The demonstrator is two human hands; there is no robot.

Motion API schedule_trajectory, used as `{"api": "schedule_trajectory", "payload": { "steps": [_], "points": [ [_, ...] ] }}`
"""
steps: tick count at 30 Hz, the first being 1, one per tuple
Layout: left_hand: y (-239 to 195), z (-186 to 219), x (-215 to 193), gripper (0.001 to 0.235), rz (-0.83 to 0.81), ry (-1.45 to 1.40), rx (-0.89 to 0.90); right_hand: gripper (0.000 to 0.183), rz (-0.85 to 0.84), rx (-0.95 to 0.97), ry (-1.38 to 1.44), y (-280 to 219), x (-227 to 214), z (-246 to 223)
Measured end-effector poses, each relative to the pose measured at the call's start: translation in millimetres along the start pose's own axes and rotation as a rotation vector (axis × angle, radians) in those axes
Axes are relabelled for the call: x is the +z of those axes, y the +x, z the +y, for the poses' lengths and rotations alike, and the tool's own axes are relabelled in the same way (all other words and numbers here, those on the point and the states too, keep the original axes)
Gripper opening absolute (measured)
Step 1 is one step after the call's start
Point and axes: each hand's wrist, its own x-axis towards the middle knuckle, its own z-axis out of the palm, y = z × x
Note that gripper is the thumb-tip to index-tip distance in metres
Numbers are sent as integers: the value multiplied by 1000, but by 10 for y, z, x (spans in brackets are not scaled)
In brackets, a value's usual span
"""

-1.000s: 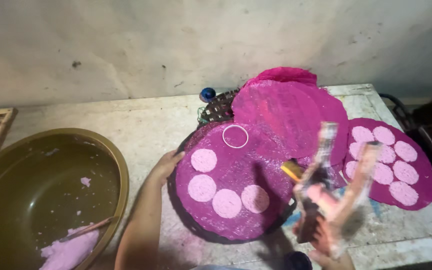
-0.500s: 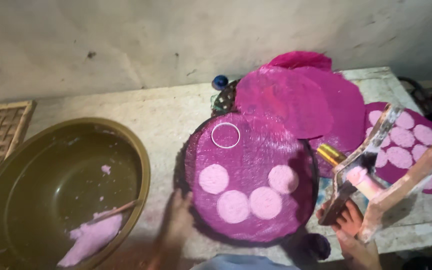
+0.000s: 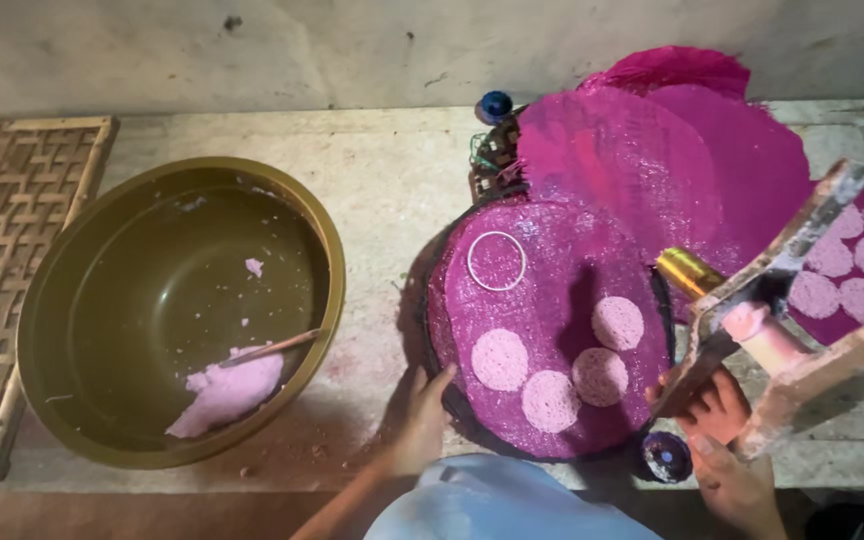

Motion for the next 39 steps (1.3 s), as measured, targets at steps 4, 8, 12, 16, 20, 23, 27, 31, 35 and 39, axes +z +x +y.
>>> {"api": "schedule_trajectory", "payload": {
  "steps": [4, 8, 12, 16, 20, 23, 27, 31, 35, 39],
  "points": [
    [198, -30, -64, 46, -292, -529, 7, 95, 11, -1, 11, -55, -4, 13],
    [265, -34, -193, 45, -205, -632, -28, 98, 16, -37, 1, 30, -24, -25],
    [115, 16, -275, 50, -198, -704, 60, 92, 35, -3, -27, -21, 42, -40],
    [11, 122, -154, 53, -116, -740, 39, 91, 44, -15, 12, 10, 129, -60],
    [-78, 103, -81, 57, -200, -720, -6, 89, 47, -1, -23, 51, 193, -69],
    [-129, 92, -69, 62, -202, -665, 34, 90, 52, 5, -26, 62, 169, -72],
    [-208, 318, -116, 67, 199, -265, 299, 89, 30, 46, -55, 79, 122, -76],
    [-117, 782, -126, 50, 310, 555, 786, 90, -60, 68, -85, 241, 146, -67],
    [452, 1133, 184, 33, 30, 1133, 933, 96, -117, 78, -75, 387, 289, -5],
    [749, 1094, 457, 16, -112, 1172, 930, 102, -142, 68, -55, 496, 352, 8]
  ]
}}
